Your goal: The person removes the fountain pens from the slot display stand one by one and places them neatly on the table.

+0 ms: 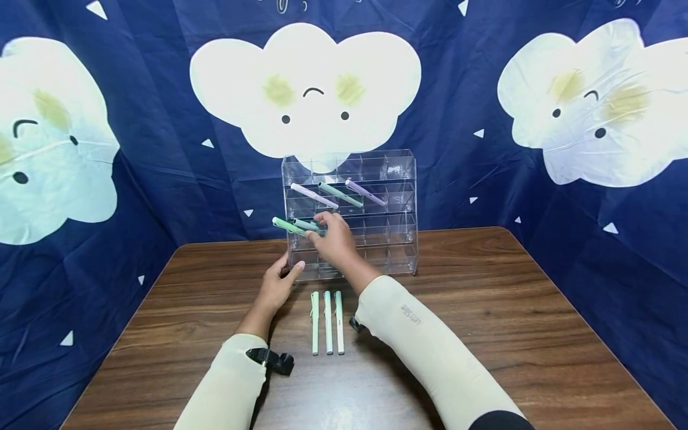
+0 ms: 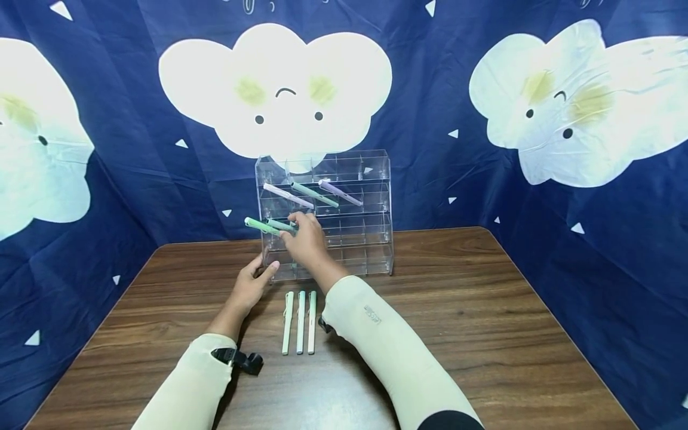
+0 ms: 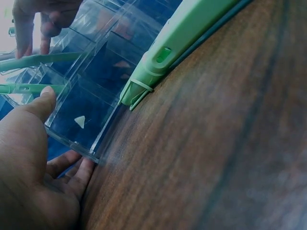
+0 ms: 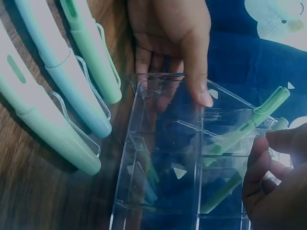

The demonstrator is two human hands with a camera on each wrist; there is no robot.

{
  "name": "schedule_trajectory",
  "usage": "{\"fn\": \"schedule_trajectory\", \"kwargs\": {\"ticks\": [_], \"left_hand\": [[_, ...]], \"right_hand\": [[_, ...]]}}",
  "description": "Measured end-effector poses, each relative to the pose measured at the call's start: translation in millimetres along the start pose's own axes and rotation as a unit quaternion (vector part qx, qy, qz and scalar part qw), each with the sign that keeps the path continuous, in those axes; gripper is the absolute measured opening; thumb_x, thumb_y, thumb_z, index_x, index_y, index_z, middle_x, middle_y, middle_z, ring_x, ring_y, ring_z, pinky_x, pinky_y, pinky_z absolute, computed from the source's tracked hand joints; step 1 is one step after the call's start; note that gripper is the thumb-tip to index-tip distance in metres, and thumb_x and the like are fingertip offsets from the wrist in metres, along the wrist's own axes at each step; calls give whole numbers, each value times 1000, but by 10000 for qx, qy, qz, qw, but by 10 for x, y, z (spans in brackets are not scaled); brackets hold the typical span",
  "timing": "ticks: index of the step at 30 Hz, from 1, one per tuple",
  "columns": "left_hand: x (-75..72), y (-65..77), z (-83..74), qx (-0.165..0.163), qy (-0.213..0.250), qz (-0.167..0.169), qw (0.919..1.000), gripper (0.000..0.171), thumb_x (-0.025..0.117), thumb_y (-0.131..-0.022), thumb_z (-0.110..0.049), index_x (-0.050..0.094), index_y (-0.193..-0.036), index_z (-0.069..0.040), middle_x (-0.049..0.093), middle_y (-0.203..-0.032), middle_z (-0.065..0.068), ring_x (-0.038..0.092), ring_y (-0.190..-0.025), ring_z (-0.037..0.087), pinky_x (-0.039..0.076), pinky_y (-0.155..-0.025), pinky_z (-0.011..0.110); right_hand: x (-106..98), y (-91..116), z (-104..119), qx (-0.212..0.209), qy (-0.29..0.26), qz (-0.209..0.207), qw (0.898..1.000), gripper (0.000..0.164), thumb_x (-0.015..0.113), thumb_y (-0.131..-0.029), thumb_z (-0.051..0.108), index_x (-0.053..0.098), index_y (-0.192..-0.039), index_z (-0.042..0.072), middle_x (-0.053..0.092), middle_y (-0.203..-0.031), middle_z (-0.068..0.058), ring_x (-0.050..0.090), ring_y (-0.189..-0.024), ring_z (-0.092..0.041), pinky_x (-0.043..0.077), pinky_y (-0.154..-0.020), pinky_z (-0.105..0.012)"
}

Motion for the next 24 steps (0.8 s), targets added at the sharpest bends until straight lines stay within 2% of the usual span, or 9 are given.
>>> {"fn": "schedule_trajectory", "kwargs": {"ticks": [5, 9, 16, 24], "left_hand": [[0, -3, -2, 50, 20, -12, 10000, 76, 65, -109, -53, 32, -174, -31, 46, -171, 21, 56, -149, 43, 58, -109, 57], [4, -2, -3, 59, -37, -22, 10000, 75, 64, -110, -53, 32, -173, -32, 49, -169, 21, 59, -146, 43, 60, -106, 54], [10, -8, -10, 91, -59, 15, 9999, 74, 62, -110, -55, 31, -174, -33, 47, -170, 20, 58, -147, 42, 59, -107, 55], [9, 5, -12, 70, -113, -13, 9999, 74, 62, -111, -52, 31, -174, -31, 48, -170, 21, 57, -148, 42, 57, -111, 58]], "right_hand": [[75, -22, -27, 67, 209, -195, 9996, 37, 78, -104, 30, 72, -136, 14, 68, -137, -10, 67, -128, -30, 58, -102, -51], [116, -19, -28, -98, 155, -318, 9993, 33, 77, -105, 30, 74, -132, 11, 70, -134, -12, 68, -126, -31, 58, -103, -50], [127, -10, -16, -227, 138, -382, 9989, 41, 72, -107, 33, 73, -141, 11, 69, -138, -12, 69, -126, -31, 58, -104, -49], [138, -6, -27, -174, 331, -516, 9980, 37, 71, -108, 36, 76, -138, 15, 71, -135, -8, 71, -121, -28, 60, -100, -45]]}}
Point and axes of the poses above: each hand's wrist, its own y-axis away from the middle knuckle, its own x-axis out of the palm, z = x × y, the point moved 8 cm from there along -y, towards the middle knuckle
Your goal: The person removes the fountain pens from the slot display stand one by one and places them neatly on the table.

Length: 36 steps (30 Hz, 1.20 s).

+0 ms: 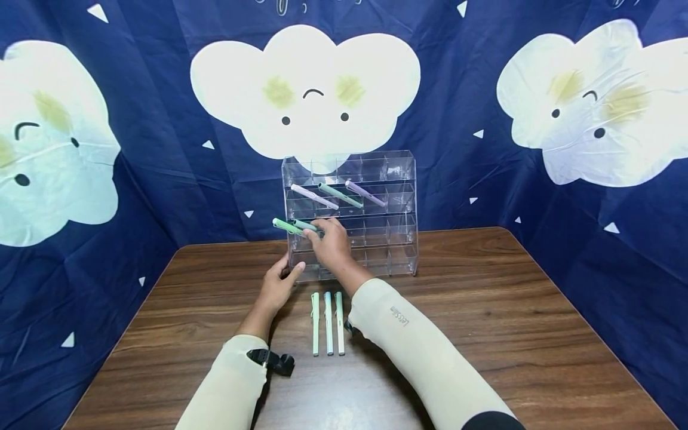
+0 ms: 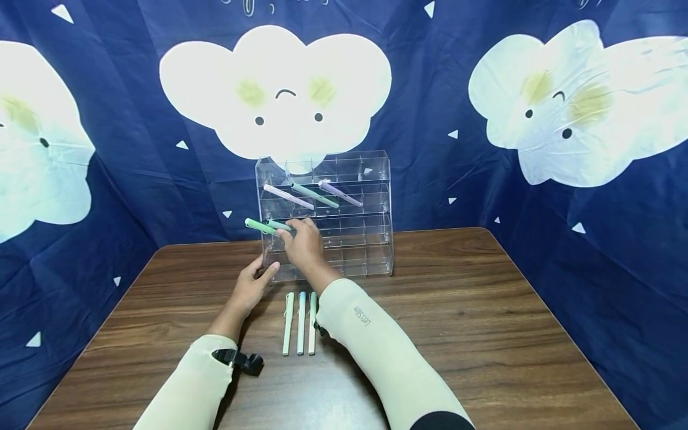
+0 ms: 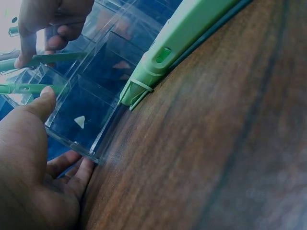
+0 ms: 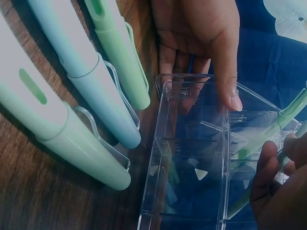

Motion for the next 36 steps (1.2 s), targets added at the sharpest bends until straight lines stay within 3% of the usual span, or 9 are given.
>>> {"fn": "schedule_trajectory", "kwargs": {"ticks": [6, 10, 14, 17, 20, 27, 34, 36], "left_hand": [[8, 8, -19, -16, 46, 0, 10000, 76, 64, -109, -54, 32, -174, -31, 50, -168, 21, 60, -145, 41, 59, -106, 53], [2, 5, -21, 3, 49, -34, 10000, 75, 65, -109, -53, 33, -173, -31, 51, -168, 21, 60, -145, 41, 60, -106, 51], [-6, 5, -18, 8, 13, -58, 10000, 74, 64, -109, -53, 33, -173, -32, 52, -166, 22, 61, -144, 41, 60, -104, 51], [-9, 6, -17, 0, -10, -65, 10000, 74, 64, -109, -53, 33, -173, -31, 53, -165, 22, 62, -142, 41, 60, -103, 49], [-11, 9, -26, 16, -13, -84, 10000, 74, 65, -109, -52, 34, -173, -30, 56, -162, 24, 65, -138, 41, 61, -99, 46], [-11, 13, -33, 19, -54, -132, 9999, 72, 65, -110, -49, 36, -173, -29, 59, -159, 24, 66, -137, 40, 61, -99, 43], [-4, 2, -17, 74, 30, -122, 9999, 73, 65, -111, -46, 34, -173, -25, 56, -162, 26, 61, -144, 43, 57, -111, 55], [-6, -1, -17, 106, 51, -115, 9999, 73, 65, -111, -45, 33, -174, -24, 54, -163, 25, 59, -147, 43, 54, -115, 57]], "right_hand": [[-18, -20, -17, 19, -377, -58, 9993, 37, 72, -107, 32, 77, -136, 10, 71, -140, -11, 68, -133, -31, 57, -111, -48], [-52, -40, -9, -65, -597, -179, 9980, 31, 74, -106, 26, 79, -131, 8, 75, -130, -11, 71, -124, -29, 58, -108, -44], [-80, -49, -13, -8, -790, -265, 9965, 24, 75, -105, 21, 82, -126, 12, 75, -117, -9, 73, -93, -21, 65, -81, -34], [-101, -54, -10, 36, -1201, -251, 9924, 22, 74, -105, 16, 81, -126, 10, 72, -111, -11, 66, -65, -14, 61, -58, -27], [-145, -66, 16, -58, -1675, -258, 9855, 22, 73, -105, 10, 79, -126, 5, 72, -112, -15, 60, -49, -14, 58, -49, -26], [-313, -104, 96, -491, -2121, -462, 9749, 24, 72, -105, 7, 78, -127, 2, 74, -125, -17, 61, -47, -15, 55, -48, -26], [-543, -120, 161, -1004, -2577, -740, 9581, 27, 73, -103, 4, 78, -129, -2, 74, -121, -20, 63, -53, -41, 56, -47, -31], [-613, -126, 178, -1082, -2724, -776, 9529, 26, 73, -104, 4, 78, -129, -2, 73, -119, -22, 61, -52, -38, 56, -47, -33]]}}
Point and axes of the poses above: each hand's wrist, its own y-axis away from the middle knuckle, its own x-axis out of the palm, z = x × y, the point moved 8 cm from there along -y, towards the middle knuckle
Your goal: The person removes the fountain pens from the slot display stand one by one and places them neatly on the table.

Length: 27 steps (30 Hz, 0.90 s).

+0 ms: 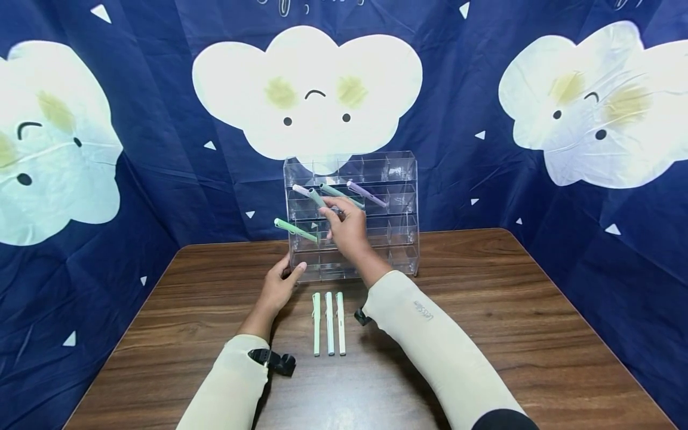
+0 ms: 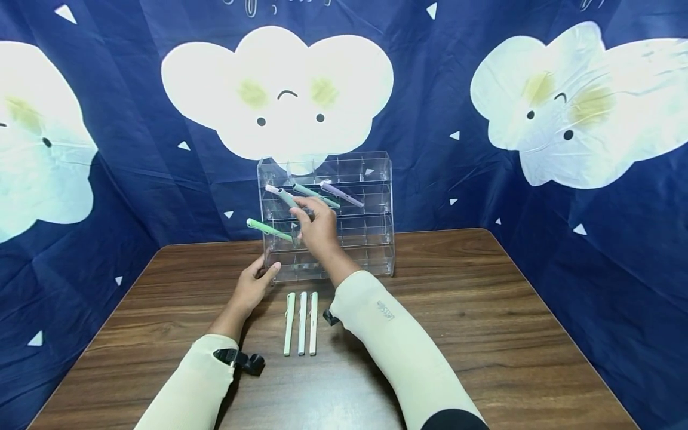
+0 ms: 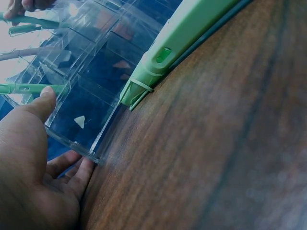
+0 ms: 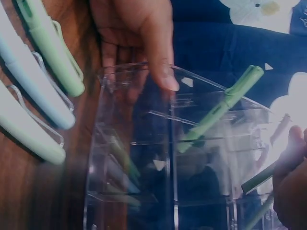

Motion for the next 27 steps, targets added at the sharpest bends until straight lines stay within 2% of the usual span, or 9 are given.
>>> {"fn": "schedule_trajectory", "kwargs": {"ticks": [5, 8, 11, 14, 18, 20, 24, 27], "left_hand": [[-5, 5, -7, 3, -22, 37, 10000, 74, 65, -111, -47, 32, -174, -25, 52, -165, 24, 57, -149, 42, 52, -117, 59], [-5, 4, -13, -7, -11, 50, 10000, 75, 65, -110, -49, 33, -174, -27, 52, -165, 23, 57, -148, 42, 54, -115, 59], [2, 4, -13, -43, -6, 76, 10000, 75, 65, -110, -50, 32, -174, -28, 52, -166, 23, 57, -148, 42, 54, -115, 59], [4, 4, 0, -74, -42, 97, 9999, 76, 65, -110, -50, 31, -174, -28, 50, -168, 22, 55, -150, 42, 52, -117, 59], [-2, 8, 13, -98, -56, 86, 9999, 77, 65, -109, -52, 31, -174, -28, 48, -169, 22, 54, -151, 42, 51, -118, 59], [-1, 8, 5, -78, -44, 74, 9999, 76, 65, -109, -53, 32, -174, -29, 50, -168, 22, 55, -150, 42, 53, -117, 58], [6, 10, -3, -65, -18, 100, 9999, 77, 64, -109, -55, 32, -174, -31, 49, -169, 21, 55, -151, 42, 54, -114, 59], [3, 17, 9, -109, -21, 146, 9998, 78, 63, -109, -55, 29, -174, -31, 45, -172, 21, 52, -153, 42, 53, -115, 59]], "right_hand": [[-122, -14, 86, 14, -307, -62, 9995, 28, 72, -104, 3, 75, -131, -5, 70, -117, -22, 56, -51, -12, 54, -48, -28], [-174, 11, 96, 164, -457, -25, 9988, 32, 71, -105, 3, 70, -135, -4, 68, -116, -21, 53, -50, -7, 51, -46, -25], [-216, 60, 86, 348, -570, 64, 9977, 37, 69, -106, 1, 63, -142, -3, 67, -114, -20, 51, -49, -8, 50, -44, -29], [-248, 133, 64, 547, -463, 254, 9971, 45, 64, -108, 0, 54, -152, 2, 66, -112, -19, 51, -47, -9, 50, -42, -32], [-275, 254, 62, 640, -109, 714, 9953, 62, 57, -112, 1, 36, -169, 14, 64, -111, -20, 52, -47, -13, 53, -44, -35], [-295, 316, 64, 684, -27, 939, 9932, 71, 55, -113, 1, 27, -174, 22, 61, -112, -19, 54, -49, -15, 57, -47, -43], [-340, 445, 59, 869, 10, 1342, 9871, 80, 53, -114, 0, 18, -177, 36, 53, -113, -14, 57, -51, -18, 59, -51, -48], [-354, 549, 38, 1065, -54, 1618, 9810, 80, 50, -114, 0, 20, -176, 39, 48, -115, -13, 60, -52, -19, 57, -48, -42]]}}
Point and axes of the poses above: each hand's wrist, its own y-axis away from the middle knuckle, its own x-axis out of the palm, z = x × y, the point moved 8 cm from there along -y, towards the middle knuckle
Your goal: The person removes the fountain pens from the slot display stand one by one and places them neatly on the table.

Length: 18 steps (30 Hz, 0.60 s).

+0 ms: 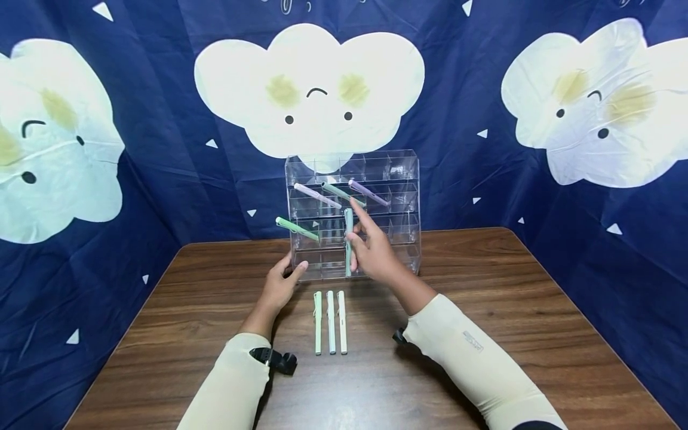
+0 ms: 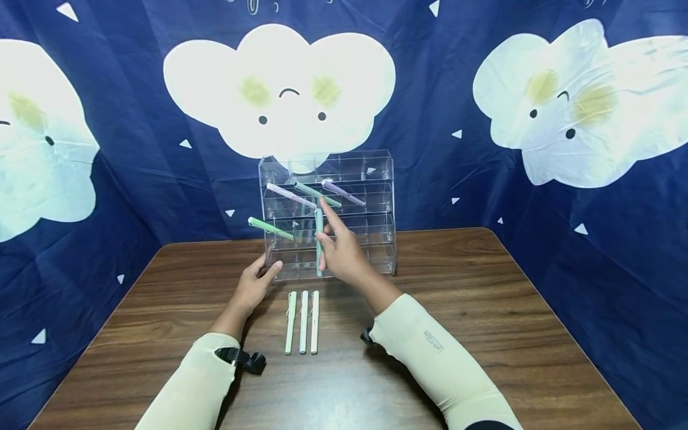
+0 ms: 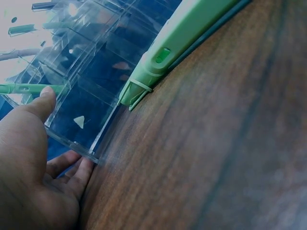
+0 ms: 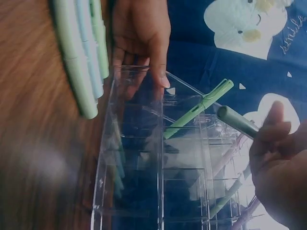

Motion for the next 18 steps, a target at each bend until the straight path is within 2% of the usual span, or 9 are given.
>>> {"fn": "schedule_trajectory", "kwargs": {"ticks": [3, 8, 15, 18], "left_hand": [[-2, 2, 7, -28, 9, -4, 10000, 78, 63, -109, -55, 29, -174, -31, 46, -171, 21, 53, -153, 42, 54, -115, 59], [-1, 0, -1, -12, 22, -36, 10000, 77, 64, -109, -54, 30, -174, -30, 48, -169, 21, 54, -151, 42, 54, -115, 59], [4, 9, -16, -2, 38, -92, 10000, 74, 65, -110, -49, 33, -173, -28, 51, -166, 23, 57, -149, 42, 55, -114, 58], [3, 5, -13, -22, 50, -92, 9999, 75, 66, -110, -50, 33, -173, -28, 53, -164, 24, 58, -147, 42, 56, -112, 57]], "right_hand": [[11, 91, -51, 123, 67, 166, 9998, 76, 51, -113, -2, 26, -175, 34, 49, -116, -15, 63, -51, -17, 56, -45, -40], [34, 189, -186, 347, 314, 379, 9982, 71, 56, -111, -2, 33, -173, 28, 54, -114, -19, 62, -50, -15, 56, -44, -46], [43, 330, -395, 1110, 528, 807, 9891, 80, 70, -102, -5, 36, -167, 29, 55, -112, -14, 61, -52, -17, 52, -45, -31], [50, 391, -438, 1233, 478, 998, 9862, 81, 73, -97, -10, 39, -163, 21, 56, -105, -13, 59, -53, -17, 55, -47, -37]]}}
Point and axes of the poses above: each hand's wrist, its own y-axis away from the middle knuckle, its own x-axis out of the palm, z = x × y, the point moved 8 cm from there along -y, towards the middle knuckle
